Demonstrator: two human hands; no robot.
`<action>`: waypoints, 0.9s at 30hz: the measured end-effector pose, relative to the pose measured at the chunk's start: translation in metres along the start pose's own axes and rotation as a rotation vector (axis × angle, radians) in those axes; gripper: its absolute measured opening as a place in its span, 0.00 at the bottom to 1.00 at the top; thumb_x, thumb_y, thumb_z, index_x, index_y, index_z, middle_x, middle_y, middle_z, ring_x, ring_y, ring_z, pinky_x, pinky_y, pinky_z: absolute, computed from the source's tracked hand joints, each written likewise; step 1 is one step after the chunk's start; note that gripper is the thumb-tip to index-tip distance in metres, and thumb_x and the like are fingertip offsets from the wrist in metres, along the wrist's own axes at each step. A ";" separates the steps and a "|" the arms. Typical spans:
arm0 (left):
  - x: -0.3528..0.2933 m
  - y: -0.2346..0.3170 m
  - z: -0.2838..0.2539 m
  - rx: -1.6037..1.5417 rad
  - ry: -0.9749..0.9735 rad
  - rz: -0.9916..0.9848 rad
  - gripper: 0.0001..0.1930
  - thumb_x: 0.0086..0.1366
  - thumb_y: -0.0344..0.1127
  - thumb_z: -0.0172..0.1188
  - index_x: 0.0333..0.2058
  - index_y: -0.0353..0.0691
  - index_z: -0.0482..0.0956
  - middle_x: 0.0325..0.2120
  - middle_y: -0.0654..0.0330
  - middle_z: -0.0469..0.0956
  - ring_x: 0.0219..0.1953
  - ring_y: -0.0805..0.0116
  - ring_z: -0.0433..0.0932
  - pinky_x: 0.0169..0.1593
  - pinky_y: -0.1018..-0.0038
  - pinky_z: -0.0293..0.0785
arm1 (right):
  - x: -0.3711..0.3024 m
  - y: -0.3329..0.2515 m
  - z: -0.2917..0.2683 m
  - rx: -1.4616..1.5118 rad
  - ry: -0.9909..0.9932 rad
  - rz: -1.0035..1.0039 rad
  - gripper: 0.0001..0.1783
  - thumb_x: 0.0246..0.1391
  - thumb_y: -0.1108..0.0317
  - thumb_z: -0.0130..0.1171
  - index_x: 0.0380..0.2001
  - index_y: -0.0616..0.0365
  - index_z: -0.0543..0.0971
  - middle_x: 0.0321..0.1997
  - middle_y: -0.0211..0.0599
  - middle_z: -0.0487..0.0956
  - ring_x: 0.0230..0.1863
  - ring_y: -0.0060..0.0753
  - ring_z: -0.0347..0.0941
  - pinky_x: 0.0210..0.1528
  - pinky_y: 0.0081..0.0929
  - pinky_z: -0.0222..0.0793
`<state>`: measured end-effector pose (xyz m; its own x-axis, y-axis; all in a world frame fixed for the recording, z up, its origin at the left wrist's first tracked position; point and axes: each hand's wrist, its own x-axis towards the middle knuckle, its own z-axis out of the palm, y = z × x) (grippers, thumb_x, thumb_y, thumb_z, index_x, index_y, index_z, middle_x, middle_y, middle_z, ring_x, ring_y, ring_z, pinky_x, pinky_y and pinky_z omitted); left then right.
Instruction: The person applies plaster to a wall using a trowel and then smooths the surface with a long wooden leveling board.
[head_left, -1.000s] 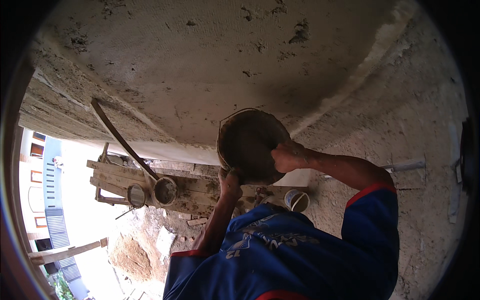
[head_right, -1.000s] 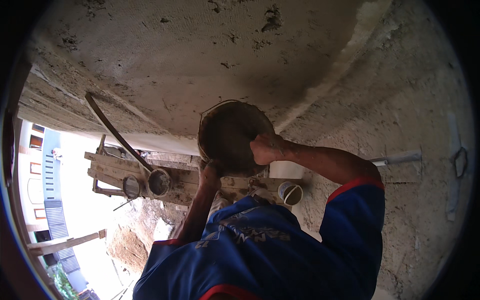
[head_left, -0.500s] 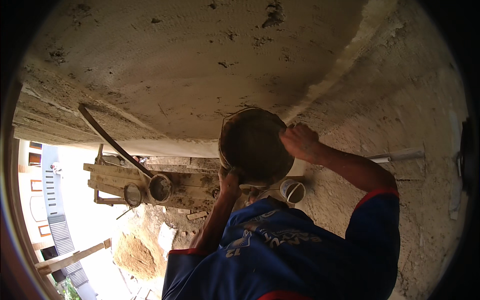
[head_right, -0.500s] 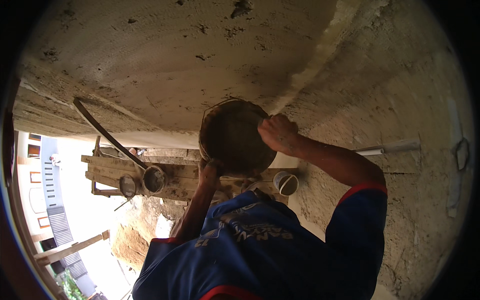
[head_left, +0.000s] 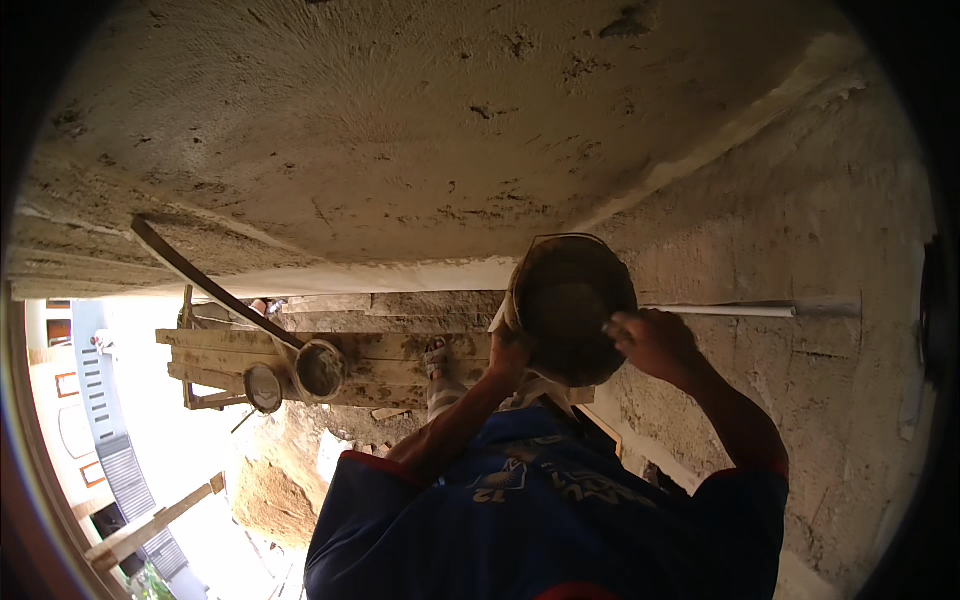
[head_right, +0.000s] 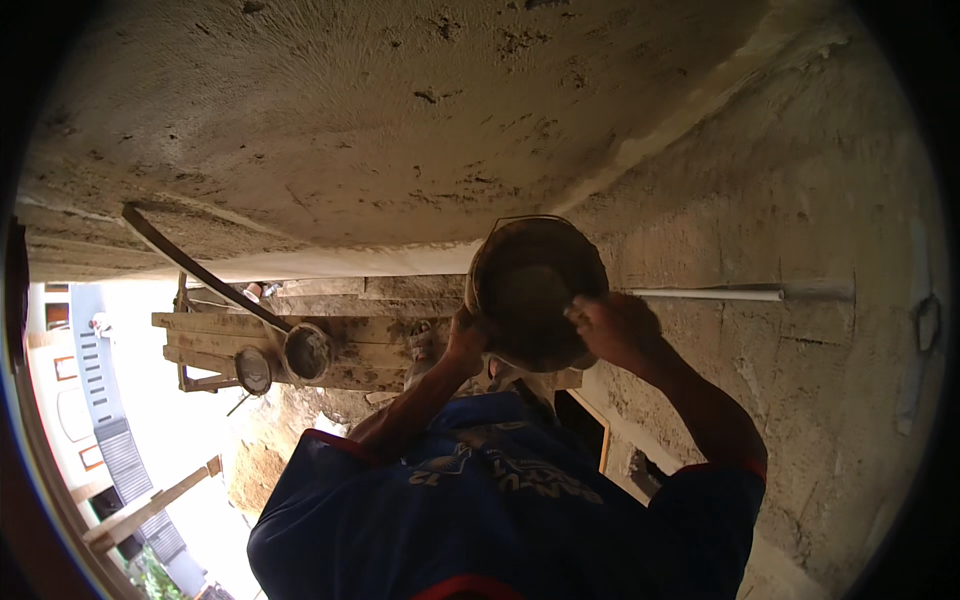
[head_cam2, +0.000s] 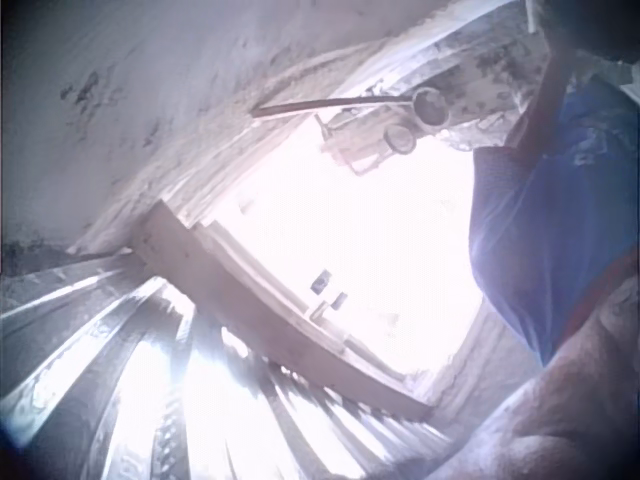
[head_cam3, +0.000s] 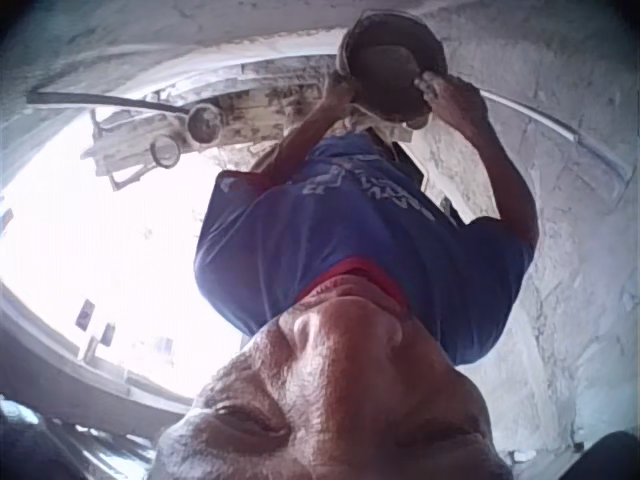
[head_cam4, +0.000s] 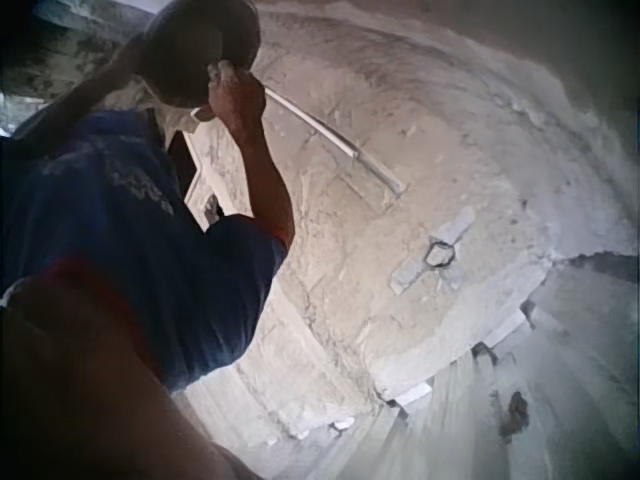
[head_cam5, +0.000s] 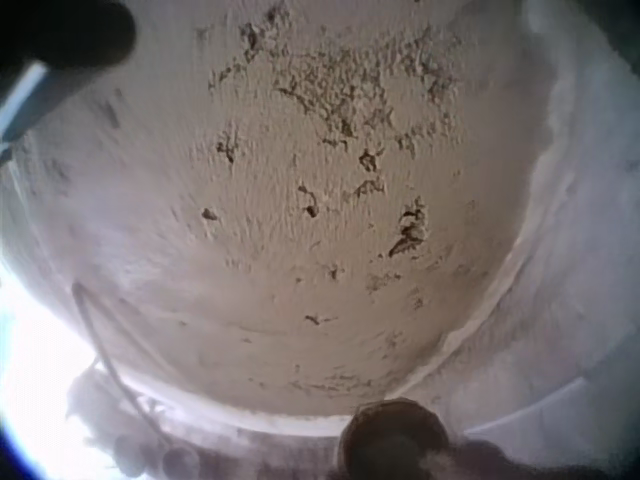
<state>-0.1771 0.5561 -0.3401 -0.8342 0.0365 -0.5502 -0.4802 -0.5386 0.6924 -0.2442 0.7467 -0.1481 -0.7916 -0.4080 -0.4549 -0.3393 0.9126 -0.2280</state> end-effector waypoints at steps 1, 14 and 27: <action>0.000 0.007 -0.001 -0.023 0.067 -0.200 0.16 0.49 0.29 0.59 0.40 0.40 0.74 0.36 0.58 0.76 0.44 0.63 0.74 0.48 0.60 0.69 | -0.004 0.000 -0.001 -0.036 0.117 0.063 0.12 0.48 0.65 0.57 0.37 0.56 0.77 0.27 0.48 0.77 0.30 0.46 0.77 0.35 0.41 0.73; 0.026 0.017 -0.018 0.230 -0.118 -0.166 0.25 0.48 0.20 0.51 0.49 0.32 0.66 0.27 0.60 0.72 0.21 0.71 0.71 0.22 0.76 0.67 | 0.027 0.025 0.130 -0.138 -0.163 0.071 0.12 0.40 0.62 0.59 0.26 0.59 0.79 0.25 0.47 0.77 0.33 0.48 0.76 0.36 0.44 0.73; 0.091 -0.070 -0.071 0.258 -0.176 -0.303 0.25 0.47 0.21 0.56 0.48 0.34 0.68 0.34 0.58 0.75 0.32 0.68 0.76 0.32 0.74 0.74 | 0.019 0.043 0.176 0.029 0.132 0.468 0.17 0.49 0.60 0.55 0.42 0.53 0.77 0.29 0.50 0.77 0.34 0.49 0.76 0.36 0.43 0.74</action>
<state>-0.2000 0.5374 -0.4718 -0.6680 0.3158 -0.6738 -0.7438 -0.2538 0.6184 -0.1848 0.7734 -0.3181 -0.9140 0.0544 -0.4020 0.0812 0.9955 -0.0497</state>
